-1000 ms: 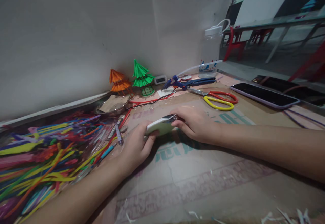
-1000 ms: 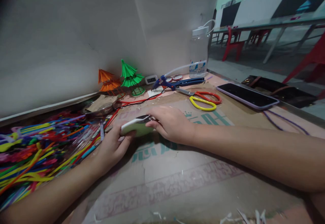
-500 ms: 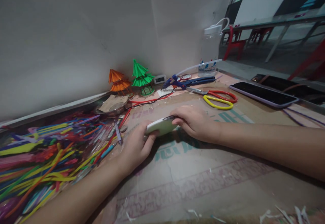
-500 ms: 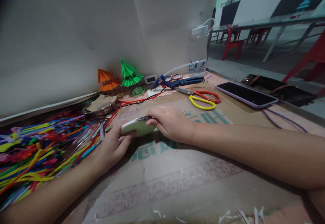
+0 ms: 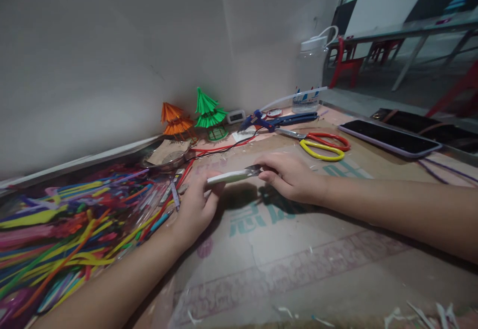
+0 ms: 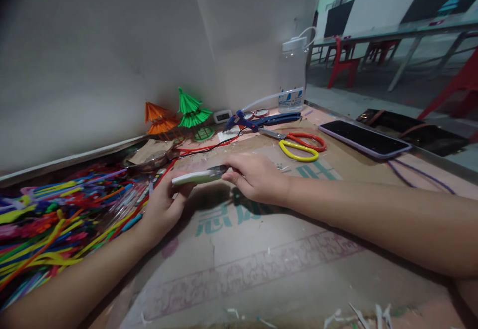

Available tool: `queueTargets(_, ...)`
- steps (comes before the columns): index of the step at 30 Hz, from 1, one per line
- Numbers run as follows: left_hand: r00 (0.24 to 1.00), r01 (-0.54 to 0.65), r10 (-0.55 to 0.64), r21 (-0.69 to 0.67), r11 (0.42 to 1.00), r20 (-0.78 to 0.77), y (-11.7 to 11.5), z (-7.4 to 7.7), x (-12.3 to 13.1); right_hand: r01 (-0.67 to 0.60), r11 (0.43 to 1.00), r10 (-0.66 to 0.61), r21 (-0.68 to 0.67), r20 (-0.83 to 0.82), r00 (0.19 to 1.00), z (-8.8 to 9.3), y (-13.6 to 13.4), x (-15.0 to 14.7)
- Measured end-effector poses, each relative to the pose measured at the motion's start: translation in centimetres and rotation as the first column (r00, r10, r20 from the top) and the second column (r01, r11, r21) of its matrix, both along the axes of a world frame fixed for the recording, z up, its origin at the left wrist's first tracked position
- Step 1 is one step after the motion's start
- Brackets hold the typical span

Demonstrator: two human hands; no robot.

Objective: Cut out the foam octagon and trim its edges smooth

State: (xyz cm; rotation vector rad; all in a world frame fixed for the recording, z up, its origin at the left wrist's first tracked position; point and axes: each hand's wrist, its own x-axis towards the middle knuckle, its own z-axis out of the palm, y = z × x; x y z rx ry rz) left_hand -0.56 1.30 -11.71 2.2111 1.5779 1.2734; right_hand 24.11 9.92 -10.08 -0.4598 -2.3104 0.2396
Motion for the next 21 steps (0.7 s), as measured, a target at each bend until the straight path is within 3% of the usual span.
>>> queueTargets(9, 1.000, 0.016, -0.015, 0.076, 0.997, -0.005, 0.18, 0.23, -0.09, 0.016, 1.000, -0.016, -0.005, 0.028, 0.999, -0.12, 0.26, 0.03)
queueTargets(21, 0.999, 0.048, -0.048, 0.031, 0.998, 0.012, 0.12, 0.20, -0.05, -0.005, 0.999, 0.009, -0.036, 0.110, 0.994, 0.20, -0.38, 0.00)
